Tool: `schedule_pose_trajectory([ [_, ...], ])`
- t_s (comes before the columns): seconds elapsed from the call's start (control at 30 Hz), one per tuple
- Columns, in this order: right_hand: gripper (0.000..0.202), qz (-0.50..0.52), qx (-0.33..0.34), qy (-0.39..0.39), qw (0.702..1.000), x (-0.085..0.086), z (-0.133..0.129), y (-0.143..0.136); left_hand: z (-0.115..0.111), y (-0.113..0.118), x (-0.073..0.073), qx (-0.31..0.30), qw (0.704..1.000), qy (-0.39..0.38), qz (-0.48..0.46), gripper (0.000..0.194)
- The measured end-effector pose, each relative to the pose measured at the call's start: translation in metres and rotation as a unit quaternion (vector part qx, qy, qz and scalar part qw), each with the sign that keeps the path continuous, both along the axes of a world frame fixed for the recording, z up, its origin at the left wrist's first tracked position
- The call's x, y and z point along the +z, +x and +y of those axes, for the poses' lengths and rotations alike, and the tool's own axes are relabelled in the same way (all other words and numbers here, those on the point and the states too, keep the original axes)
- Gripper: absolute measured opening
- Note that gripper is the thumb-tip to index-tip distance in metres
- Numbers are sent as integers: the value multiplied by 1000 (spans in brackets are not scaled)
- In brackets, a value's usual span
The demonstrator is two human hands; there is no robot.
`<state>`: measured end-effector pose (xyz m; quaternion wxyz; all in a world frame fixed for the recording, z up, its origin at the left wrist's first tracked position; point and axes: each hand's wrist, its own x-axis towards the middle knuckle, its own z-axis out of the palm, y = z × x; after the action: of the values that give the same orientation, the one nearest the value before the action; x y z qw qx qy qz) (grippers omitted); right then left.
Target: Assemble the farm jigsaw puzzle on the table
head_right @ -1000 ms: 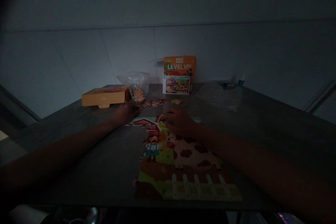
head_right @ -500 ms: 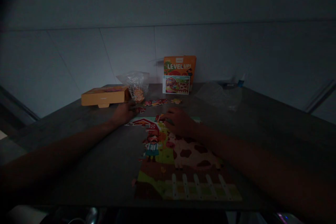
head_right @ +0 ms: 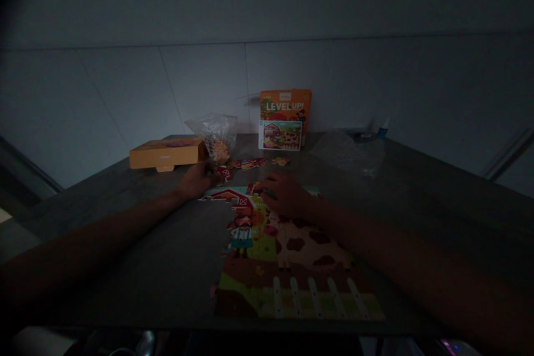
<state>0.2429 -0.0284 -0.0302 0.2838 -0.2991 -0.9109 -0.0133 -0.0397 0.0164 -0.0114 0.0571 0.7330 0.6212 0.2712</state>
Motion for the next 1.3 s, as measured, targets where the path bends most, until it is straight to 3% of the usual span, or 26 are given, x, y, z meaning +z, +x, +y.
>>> schedule_pose_trajectory([
  [0.07, 24, -1, 2, 2, 1000, 0, 0, 0, -3, 4, 0, -18, 998, 17, -51, 24],
  [0.13, 26, -1, 9, 13, 1000, 3, -2, -1, -9, 11, 0, -76, 984, 28, -155, 22],
  [0.23, 33, -10, 49, 26, 998, 9, -8, -3, -23, 20, 0, -212, 917, 10, -336, 35],
  [0.3, 37, -22, 86, 29, 996, 13, -13, -4, -33, 26, 1, -272, 885, -23, -377, 50],
  [0.4, 39, -31, 125, 28, 991, 16, -19, -5, -43, 30, 3, -311, 878, -74, -357, 35],
  [0.5, 39, -26, 142, 28, 989, 16, -20, -4, -45, 31, 3, -307, 888, -94, -330, 28],
  [0.9, 43, 12, 125, 52, 991, 13, -17, -4, -41, 25, 5, -345, 919, -16, -191, 33],
  [1.1, 43, -2, 126, 53, 991, 14, -17, -4, -31, 16, 5, -315, 915, 4, -251, 20],
  [1.3, 36, 1, 119, 46, 992, 10, -14, -4, -33, 24, -2, -339, 906, -59, -246, 22],
])
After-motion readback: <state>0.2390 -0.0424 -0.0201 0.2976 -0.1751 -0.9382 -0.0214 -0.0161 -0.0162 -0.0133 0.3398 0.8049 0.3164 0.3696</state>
